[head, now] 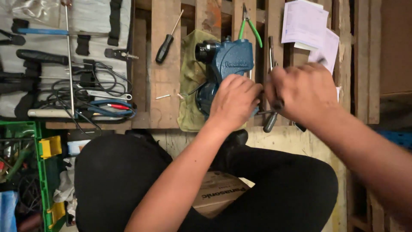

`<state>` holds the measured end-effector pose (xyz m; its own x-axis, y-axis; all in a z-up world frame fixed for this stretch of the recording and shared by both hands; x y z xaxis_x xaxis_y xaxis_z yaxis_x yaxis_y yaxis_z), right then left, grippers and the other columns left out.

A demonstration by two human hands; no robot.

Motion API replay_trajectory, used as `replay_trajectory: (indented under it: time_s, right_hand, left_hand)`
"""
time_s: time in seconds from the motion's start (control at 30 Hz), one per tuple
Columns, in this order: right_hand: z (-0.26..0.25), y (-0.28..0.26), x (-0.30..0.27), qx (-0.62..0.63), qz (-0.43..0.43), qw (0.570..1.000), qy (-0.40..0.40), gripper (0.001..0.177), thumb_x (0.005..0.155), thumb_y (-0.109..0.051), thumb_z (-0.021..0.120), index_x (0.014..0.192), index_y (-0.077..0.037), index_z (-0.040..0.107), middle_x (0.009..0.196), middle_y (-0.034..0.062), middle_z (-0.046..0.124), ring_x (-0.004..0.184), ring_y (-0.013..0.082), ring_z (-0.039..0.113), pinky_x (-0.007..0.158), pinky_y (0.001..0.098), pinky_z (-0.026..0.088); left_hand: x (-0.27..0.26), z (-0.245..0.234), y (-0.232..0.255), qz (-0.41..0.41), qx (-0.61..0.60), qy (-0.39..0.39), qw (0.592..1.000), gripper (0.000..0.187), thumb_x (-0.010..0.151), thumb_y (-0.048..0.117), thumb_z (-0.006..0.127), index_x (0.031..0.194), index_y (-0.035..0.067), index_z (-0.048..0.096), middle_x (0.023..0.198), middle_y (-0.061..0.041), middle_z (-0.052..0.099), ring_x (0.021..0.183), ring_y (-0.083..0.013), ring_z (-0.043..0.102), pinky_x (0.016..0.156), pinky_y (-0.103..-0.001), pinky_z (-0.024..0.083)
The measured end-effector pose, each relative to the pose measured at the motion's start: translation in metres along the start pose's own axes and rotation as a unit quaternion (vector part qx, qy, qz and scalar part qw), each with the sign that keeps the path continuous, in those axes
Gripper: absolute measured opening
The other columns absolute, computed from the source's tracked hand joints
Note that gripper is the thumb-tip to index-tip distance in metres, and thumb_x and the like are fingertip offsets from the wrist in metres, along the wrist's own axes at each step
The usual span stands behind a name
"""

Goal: Reassembling a pump unit by installing a gasket and a cover plate and fastening them with screws.

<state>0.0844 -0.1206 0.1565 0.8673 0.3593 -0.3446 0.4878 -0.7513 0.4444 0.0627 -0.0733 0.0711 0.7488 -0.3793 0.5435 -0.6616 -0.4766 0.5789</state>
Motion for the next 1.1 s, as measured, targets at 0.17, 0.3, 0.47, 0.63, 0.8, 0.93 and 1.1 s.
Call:
replay_trajectory:
  time_s: [0.17, 0.3, 0.47, 0.63, 0.8, 0.93, 1.1]
  right_hand:
    - [0.037, 0.03, -0.006, 0.079, 0.207, 0.973, -0.067, 0.035, 0.087, -0.048, 0.057, 0.085, -0.018, 0.073, 0.069, 0.0093, 0.072, 0.072, 0.0415, 0.077, 0.066, 0.0525, 0.059]
    - [0.045, 0.022, 0.004, 0.098, 0.137, 0.981, -0.092, 0.026, 0.083, -0.043, 0.066, 0.089, -0.019, 0.074, 0.071, 0.0093, 0.074, 0.074, 0.04, 0.077, 0.071, 0.0522, 0.06]
    - [0.01, -0.01, -0.004, 0.107, -0.097, 0.976, 0.16, 0.027, 0.096, -0.03, 0.059, 0.072, -0.016, 0.061, 0.066, 0.0101, 0.064, 0.071, 0.034, 0.072, 0.066, 0.0451, 0.055]
    - [0.036, 0.024, 0.008, 0.204, 0.196, 0.955, -0.093, 0.044, 0.107, -0.044, 0.039, 0.098, -0.015, 0.071, 0.074, 0.0152, 0.074, 0.084, 0.045, 0.075, 0.073, 0.0567, 0.056]
    - [0.076, 0.032, 0.001, 0.263, 0.255, 0.923, -0.114, 0.042, 0.089, -0.04, 0.064, 0.119, -0.013, 0.073, 0.094, 0.0216, 0.075, 0.097, 0.0481, 0.073, 0.079, 0.0612, 0.056]
    - [0.06, 0.025, -0.004, 0.333, 0.277, 0.894, -0.111, 0.036, 0.088, -0.033, 0.062, 0.106, -0.006, 0.077, 0.087, 0.0247, 0.072, 0.089, 0.0522, 0.072, 0.074, 0.0646, 0.055]
    - [0.073, 0.033, -0.002, 0.332, 0.28, 0.897, -0.08, 0.034, 0.091, -0.031, 0.062, 0.101, -0.002, 0.077, 0.082, 0.024, 0.071, 0.084, 0.0539, 0.071, 0.068, 0.0657, 0.055]
  left_hand:
    - [-0.01, 0.03, -0.012, 0.015, 0.0, 0.094, 0.995, 0.019, 0.088, 0.03, 0.066, 0.101, 0.016, 0.066, 0.087, 0.0, 0.064, 0.1, -0.0181, 0.062, 0.1, -0.038, 0.046]
    - [-0.01, 0.019, -0.007, 0.029, 0.014, 0.139, 0.99, 0.011, 0.092, 0.025, 0.063, 0.091, 0.015, 0.066, 0.082, -0.002, 0.06, 0.092, -0.0205, 0.06, 0.092, -0.037, 0.047]
    - [-0.014, 0.021, -0.012, 0.002, 0.004, 0.123, 0.992, 0.018, 0.096, 0.019, 0.059, 0.083, 0.01, 0.066, 0.085, -0.006, 0.063, 0.098, -0.0239, 0.06, 0.098, -0.038, 0.044]
    - [-0.013, 0.032, -0.014, -0.016, 0.021, 0.078, 0.997, 0.024, 0.086, 0.029, 0.065, 0.097, 0.007, 0.066, 0.097, -0.008, 0.065, 0.114, -0.023, 0.058, 0.114, -0.043, 0.038]
    - [-0.016, 0.043, -0.016, -0.03, 0.033, 0.069, 0.997, 0.019, 0.088, 0.03, 0.064, 0.096, 0.013, 0.064, 0.092, -0.003, 0.064, 0.111, -0.0197, 0.059, 0.113, -0.041, 0.038]
    - [-0.011, 0.034, -0.012, -0.029, 0.032, 0.072, 0.996, 0.014, 0.091, 0.028, 0.065, 0.095, 0.015, 0.062, 0.09, -0.003, 0.063, 0.109, -0.0196, 0.059, 0.113, -0.041, 0.038]
    - [-0.011, 0.034, -0.012, -0.015, 0.028, 0.087, 0.996, 0.01, 0.09, 0.027, 0.064, 0.091, 0.017, 0.061, 0.086, 0.0, 0.062, 0.104, -0.018, 0.06, 0.112, -0.039, 0.039]
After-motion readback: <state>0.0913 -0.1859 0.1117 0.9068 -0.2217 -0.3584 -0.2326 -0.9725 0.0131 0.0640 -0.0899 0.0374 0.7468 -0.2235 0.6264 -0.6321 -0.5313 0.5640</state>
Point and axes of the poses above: each hand's wrist, its own x-axis towards the middle knuckle, its own z-axis out of the palm, y = z × x, the point moved 9 cm from there along x, towards the middle knuckle
